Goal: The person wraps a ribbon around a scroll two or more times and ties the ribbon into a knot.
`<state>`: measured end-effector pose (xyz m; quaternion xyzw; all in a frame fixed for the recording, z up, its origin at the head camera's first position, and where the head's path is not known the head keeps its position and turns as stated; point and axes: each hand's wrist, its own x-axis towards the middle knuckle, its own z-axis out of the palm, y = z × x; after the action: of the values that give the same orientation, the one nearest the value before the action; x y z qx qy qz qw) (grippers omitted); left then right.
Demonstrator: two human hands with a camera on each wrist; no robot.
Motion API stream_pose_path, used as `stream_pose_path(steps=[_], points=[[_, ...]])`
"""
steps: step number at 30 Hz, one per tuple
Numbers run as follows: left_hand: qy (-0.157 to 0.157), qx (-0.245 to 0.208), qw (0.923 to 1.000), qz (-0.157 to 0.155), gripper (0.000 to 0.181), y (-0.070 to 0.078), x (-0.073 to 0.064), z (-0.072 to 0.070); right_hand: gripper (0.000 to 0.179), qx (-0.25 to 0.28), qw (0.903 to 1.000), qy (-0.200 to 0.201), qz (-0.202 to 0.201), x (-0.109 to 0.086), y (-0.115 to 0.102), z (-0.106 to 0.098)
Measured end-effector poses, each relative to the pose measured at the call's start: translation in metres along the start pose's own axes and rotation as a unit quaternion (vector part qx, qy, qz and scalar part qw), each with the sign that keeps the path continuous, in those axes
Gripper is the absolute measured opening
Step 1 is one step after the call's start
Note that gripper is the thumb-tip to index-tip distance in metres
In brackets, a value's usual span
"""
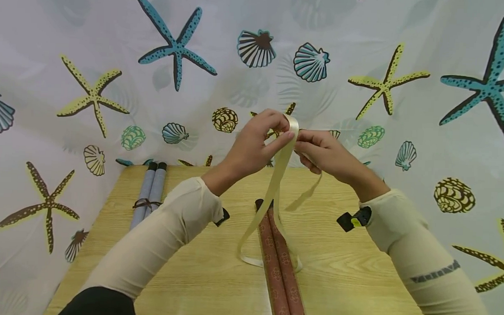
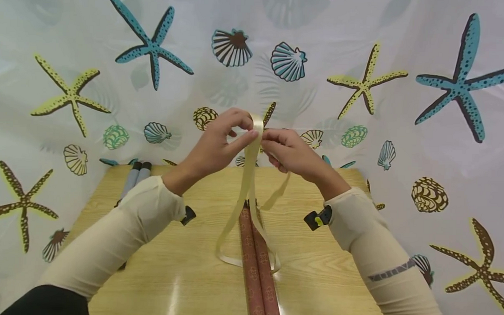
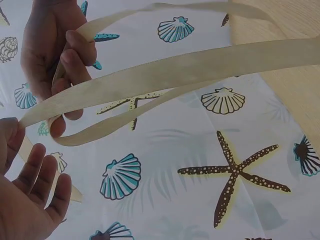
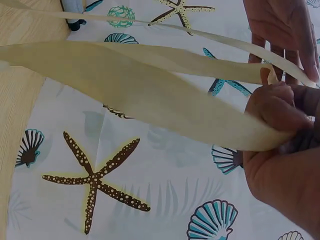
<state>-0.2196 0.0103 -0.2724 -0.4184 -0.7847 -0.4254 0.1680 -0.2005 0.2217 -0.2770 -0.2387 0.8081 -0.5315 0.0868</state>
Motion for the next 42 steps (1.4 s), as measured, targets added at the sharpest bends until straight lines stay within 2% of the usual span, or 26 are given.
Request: stream_pose_path(steps=[4,6,8,10,13,15,17,20,23,28,31,33,35,39,42], points=[[0.001,-0.010,0.9999,-0.006,0.012,0.001,0.001,0.004,0.024,0.042,0.9990,-0.013,0.001,-0.001,-0.001,0.001],[-0.007,-0.019,0.9995,-0.023,0.013,0.000,0.001,0.005,0.023,0.030,0.9993,-0.008,-0.021,0.000,-0.001,0.001],[-0.027,-0.043,0.9973,-0.052,0.015,-0.001,-0.001,0.006,0.022,0.008,0.9992,0.000,-0.039,0.000,0.000,0.000],[-0.059,-0.069,0.9917,-0.091,0.022,-0.003,-0.005,0.007,0.021,-0.011,0.9985,0.010,-0.052,0.000,0.001,0.000],[-0.116,-0.103,0.9777,-0.141,0.037,-0.009,-0.011,0.010,0.025,-0.011,0.9985,0.015,-0.052,-0.001,0.002,-0.002],[-0.146,-0.110,0.9706,-0.157,0.041,-0.015,-0.015,0.012,0.026,-0.005,0.9984,0.012,-0.055,-0.003,0.002,-0.005],[-0.161,-0.118,0.9663,-0.162,0.032,-0.020,-0.018,0.014,0.025,0.003,0.9983,0.005,-0.058,-0.004,0.001,-0.007],[-0.166,-0.120,0.9636,-0.172,0.020,-0.025,-0.020,0.017,0.024,0.016,0.9977,-0.011,-0.065,-0.007,-0.001,-0.010],[-0.166,-0.102,0.9630,-0.186,0.017,-0.029,-0.022,0.018,0.024,0.035,0.9965,-0.020,-0.073,-0.009,-0.002,-0.012],[-0.166,-0.061,0.9611,-0.212,0.026,-0.033,-0.024,0.019,0.025,0.058,0.9942,-0.026,-0.088,-0.011,-0.002,-0.014],[-0.164,-0.046,0.9580,-0.231,0.035,-0.035,-0.025,0.019,0.024,0.064,0.9947,-0.025,-0.077,-0.011,-0.001,-0.013],[-0.163,-0.041,0.9527,-0.253,0.040,-0.035,-0.026,0.018,0.024,0.069,0.9945,-0.027,-0.074,-0.010,0.002,-0.011],[-0.169,-0.042,0.9433,-0.282,0.045,-0.035,-0.027,0.017,0.024,0.077,0.9942,-0.026,-0.070,-0.010,0.005,-0.009],[-0.178,-0.067,0.9181,-0.348,0.054,-0.033,-0.029,0.015,0.024,0.093,0.9940,-0.014,-0.055,-0.009,0.009,-0.002],[-0.182,-0.109,0.9088,-0.359,0.055,-0.034,-0.029,0.015,0.025,0.083,0.9960,0.004,-0.034,-0.007,0.008,0.002]])
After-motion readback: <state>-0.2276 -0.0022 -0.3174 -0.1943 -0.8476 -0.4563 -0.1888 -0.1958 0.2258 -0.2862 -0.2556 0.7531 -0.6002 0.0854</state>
